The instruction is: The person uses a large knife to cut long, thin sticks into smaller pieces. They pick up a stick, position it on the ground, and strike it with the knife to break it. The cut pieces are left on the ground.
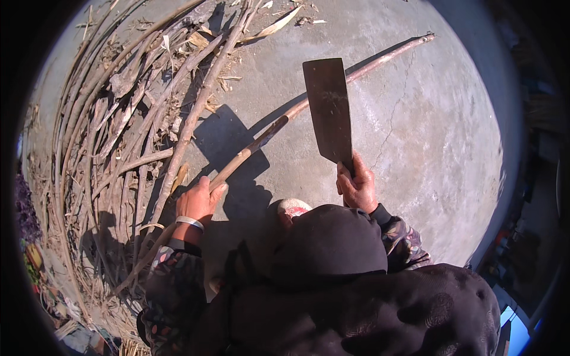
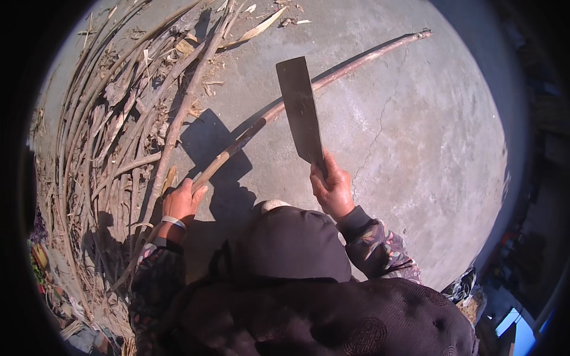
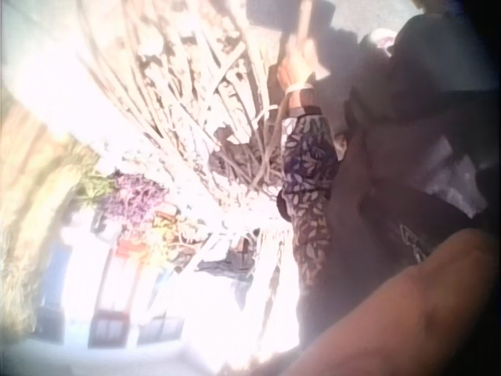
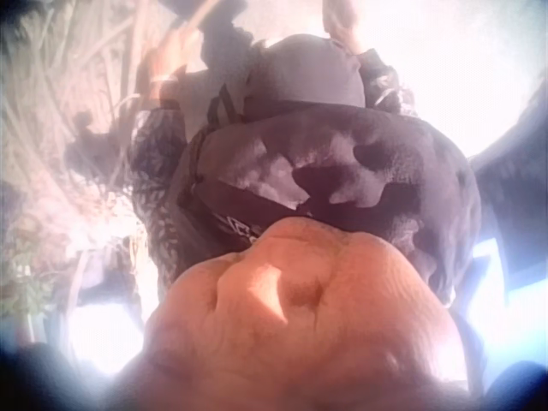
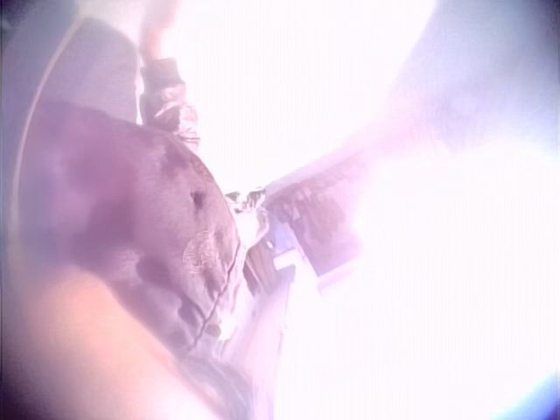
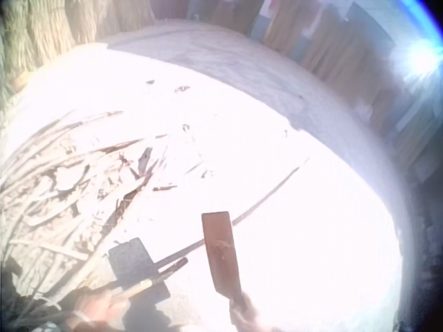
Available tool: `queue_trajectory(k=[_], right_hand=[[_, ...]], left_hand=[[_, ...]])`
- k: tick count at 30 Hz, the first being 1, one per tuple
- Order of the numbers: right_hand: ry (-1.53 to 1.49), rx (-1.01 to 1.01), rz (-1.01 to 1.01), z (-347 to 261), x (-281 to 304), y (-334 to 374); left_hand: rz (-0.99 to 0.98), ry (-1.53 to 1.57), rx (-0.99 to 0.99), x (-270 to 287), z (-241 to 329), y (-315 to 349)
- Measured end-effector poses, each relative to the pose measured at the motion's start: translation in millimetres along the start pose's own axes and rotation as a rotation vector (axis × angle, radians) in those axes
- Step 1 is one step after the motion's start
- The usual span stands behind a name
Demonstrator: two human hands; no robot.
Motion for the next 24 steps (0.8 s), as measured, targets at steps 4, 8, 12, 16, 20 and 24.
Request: queue_trajectory(k=[4,8,12,16,20,24], right_hand=[[0.386,0.131,-0.062,-16,-22,-18],[0.437,0.225,-0.072,-34,-26,-23],[0.406,0.068,-0.118,-28,-25,-25],[0.480,0.034,-0.173,-23,-36,-32],[0.611,0.066,-0.202,-24,-51,-45],[0.686,0.059,-0.216,-20,-62,-59]], left_hand=[[-0.040,-0.020,0.021,-1,-2,-4],[-0.167,0.050,-0.052,-4,-5,-9],[-0.204,0.147,-0.055,-8,-11,-25],[-0.171,0.150,-0.046,-5,-26,-53],[-0.164,0.125,-0.100,-7,-33,-70],[-0.127,0.006,-0.061,-10,-34,-67]])
Point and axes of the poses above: each hand's wrist, its own y-axis away from the middle knuckle, its own x-axis out of the back of the hand, z = x × y, the point moved 7 cm from there along -y, towards the middle knuckle, and after that the axes turned 5 degrees about x, right-handed, at the moved point
